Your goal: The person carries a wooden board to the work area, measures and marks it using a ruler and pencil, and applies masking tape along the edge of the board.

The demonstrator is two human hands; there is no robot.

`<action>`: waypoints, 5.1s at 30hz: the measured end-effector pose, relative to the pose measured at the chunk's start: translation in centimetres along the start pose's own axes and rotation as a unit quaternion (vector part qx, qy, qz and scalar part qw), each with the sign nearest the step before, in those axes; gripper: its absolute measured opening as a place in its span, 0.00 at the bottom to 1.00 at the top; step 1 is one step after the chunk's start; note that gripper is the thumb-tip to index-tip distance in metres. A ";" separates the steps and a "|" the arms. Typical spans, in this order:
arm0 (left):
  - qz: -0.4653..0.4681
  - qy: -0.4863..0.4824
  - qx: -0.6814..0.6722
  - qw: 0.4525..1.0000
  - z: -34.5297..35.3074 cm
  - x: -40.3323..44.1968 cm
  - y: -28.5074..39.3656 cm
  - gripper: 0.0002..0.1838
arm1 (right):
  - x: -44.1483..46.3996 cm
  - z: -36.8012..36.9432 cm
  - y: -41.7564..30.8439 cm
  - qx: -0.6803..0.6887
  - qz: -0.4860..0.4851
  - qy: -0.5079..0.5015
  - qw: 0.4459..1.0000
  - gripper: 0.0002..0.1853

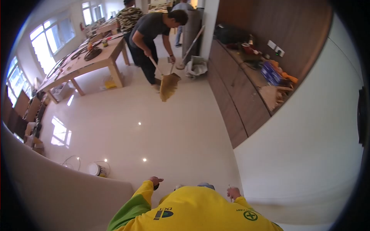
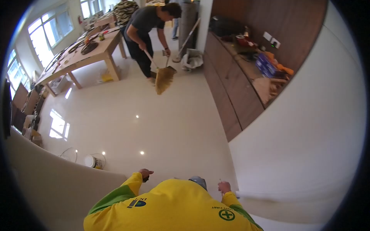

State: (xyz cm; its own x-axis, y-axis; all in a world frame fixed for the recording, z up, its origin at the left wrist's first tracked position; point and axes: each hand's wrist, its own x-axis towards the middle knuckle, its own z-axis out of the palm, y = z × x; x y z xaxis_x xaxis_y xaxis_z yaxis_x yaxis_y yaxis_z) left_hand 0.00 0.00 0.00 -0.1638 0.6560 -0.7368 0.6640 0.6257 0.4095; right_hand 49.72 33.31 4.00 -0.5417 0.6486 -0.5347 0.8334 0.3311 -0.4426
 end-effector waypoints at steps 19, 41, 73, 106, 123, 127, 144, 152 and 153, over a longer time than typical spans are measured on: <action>-0.368 -0.033 -0.383 0.847 -20.2 2.1 -10.5 0.29 | 40.9 -11.1 -36.9 0.199 0.117 -0.147 0.962 0.11; -0.272 0.013 -0.297 0.915 -50.2 12.5 -38.9 0.29 | 73.3 -8.2 -81.7 0.103 0.019 -0.203 0.973 0.12; -0.073 0.124 -0.513 0.846 -122.9 39.8 -62.5 0.37 | 115.0 -10.7 -134.8 0.214 -0.039 -0.165 0.962 0.14; 0.094 -0.108 -0.041 0.989 -188.4 91.3 -51.3 0.44 | 153.6 -28.8 -132.5 0.099 0.084 -0.017 0.991 0.11; 0.121 -0.136 0.075 0.981 -203.6 121.9 -41.5 0.42 | 186.3 -45.3 -128.7 -0.128 -0.110 0.116 0.979 0.09; 0.064 -0.134 0.022 0.989 -211.3 129.9 -40.4 0.37 | 193.6 -55.4 -132.9 0.079 0.084 0.003 0.993 0.08; -0.143 0.038 -0.203 0.968 -235.4 139.1 -50.2 0.32 | 235.9 -78.9 -151.2 0.089 0.004 -0.133 0.987 0.08; -0.360 0.115 -0.393 0.838 -237.5 133.6 -60.2 0.37 | 259.5 -86.9 -158.3 -0.277 -0.279 -0.200 0.897 0.07; -0.373 0.117 -0.415 0.822 -237.1 133.2 -60.5 0.37 | 263.8 -88.1 -159.2 -0.296 -0.277 -0.208 0.890 0.07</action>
State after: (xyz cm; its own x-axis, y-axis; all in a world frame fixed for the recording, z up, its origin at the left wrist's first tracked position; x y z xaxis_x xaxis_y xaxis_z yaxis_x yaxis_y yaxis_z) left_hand -235.01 149.57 4.67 -0.5002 -0.0381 -0.8651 -0.3947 0.8992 0.1886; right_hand -216.11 212.06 -3.21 -0.7788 0.0041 -0.6273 0.2713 0.9038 -0.3309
